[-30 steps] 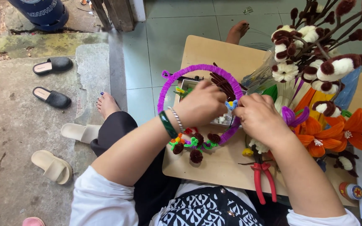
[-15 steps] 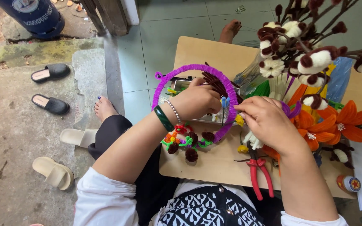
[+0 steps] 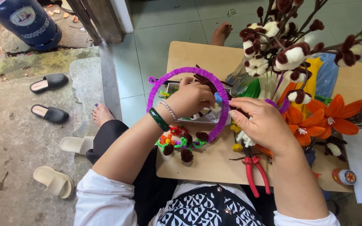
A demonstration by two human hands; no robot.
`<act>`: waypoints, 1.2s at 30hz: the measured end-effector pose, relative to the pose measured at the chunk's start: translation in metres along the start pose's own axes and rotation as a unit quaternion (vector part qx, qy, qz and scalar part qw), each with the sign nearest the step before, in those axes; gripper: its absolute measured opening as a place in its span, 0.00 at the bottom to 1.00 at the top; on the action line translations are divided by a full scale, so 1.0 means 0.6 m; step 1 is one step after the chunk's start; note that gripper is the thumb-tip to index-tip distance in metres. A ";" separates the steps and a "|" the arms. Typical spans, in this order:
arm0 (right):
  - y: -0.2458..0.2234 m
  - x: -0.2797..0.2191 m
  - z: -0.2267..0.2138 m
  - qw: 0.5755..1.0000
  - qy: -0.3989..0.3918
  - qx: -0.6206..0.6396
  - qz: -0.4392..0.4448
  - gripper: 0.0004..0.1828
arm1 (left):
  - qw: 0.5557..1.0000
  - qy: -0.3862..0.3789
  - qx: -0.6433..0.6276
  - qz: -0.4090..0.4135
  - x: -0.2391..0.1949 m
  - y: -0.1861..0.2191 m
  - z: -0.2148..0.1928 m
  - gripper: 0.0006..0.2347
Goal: The person is meticulously decorating a small purple hoop by attaching various colorful artificial flowers and decorative elements.
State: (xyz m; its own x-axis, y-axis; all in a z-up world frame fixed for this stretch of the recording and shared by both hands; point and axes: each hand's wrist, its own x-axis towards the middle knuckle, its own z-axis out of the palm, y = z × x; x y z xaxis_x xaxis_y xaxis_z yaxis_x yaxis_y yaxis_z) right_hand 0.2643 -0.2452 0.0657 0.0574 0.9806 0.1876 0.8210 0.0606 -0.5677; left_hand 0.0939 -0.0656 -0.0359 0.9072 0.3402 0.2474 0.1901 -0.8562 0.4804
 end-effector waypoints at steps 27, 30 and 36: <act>0.031 -0.077 0.192 0.928 0.280 0.239 0.059 0.03 | 0.969 0.086 -0.232 -0.002 -0.072 0.141 -0.127 0.17; 0.013 -0.069 0.182 0.937 0.271 0.212 0.066 0.04 | 0.972 0.032 -0.229 -0.028 -0.061 0.138 -0.115 0.15; -0.008 -0.073 0.181 0.929 0.247 0.240 0.139 0.05 | 0.943 -0.012 -0.316 -0.102 -0.052 0.138 -0.061 0.10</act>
State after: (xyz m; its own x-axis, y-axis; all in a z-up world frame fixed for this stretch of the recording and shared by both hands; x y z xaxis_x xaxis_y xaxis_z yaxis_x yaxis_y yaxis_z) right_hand 0.1963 -0.2683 -0.0267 0.5791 0.7735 0.2577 0.3942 0.0111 -0.9190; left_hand 0.0675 -0.1332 0.0269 0.8855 0.4577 0.0798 0.1070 -0.3680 0.9236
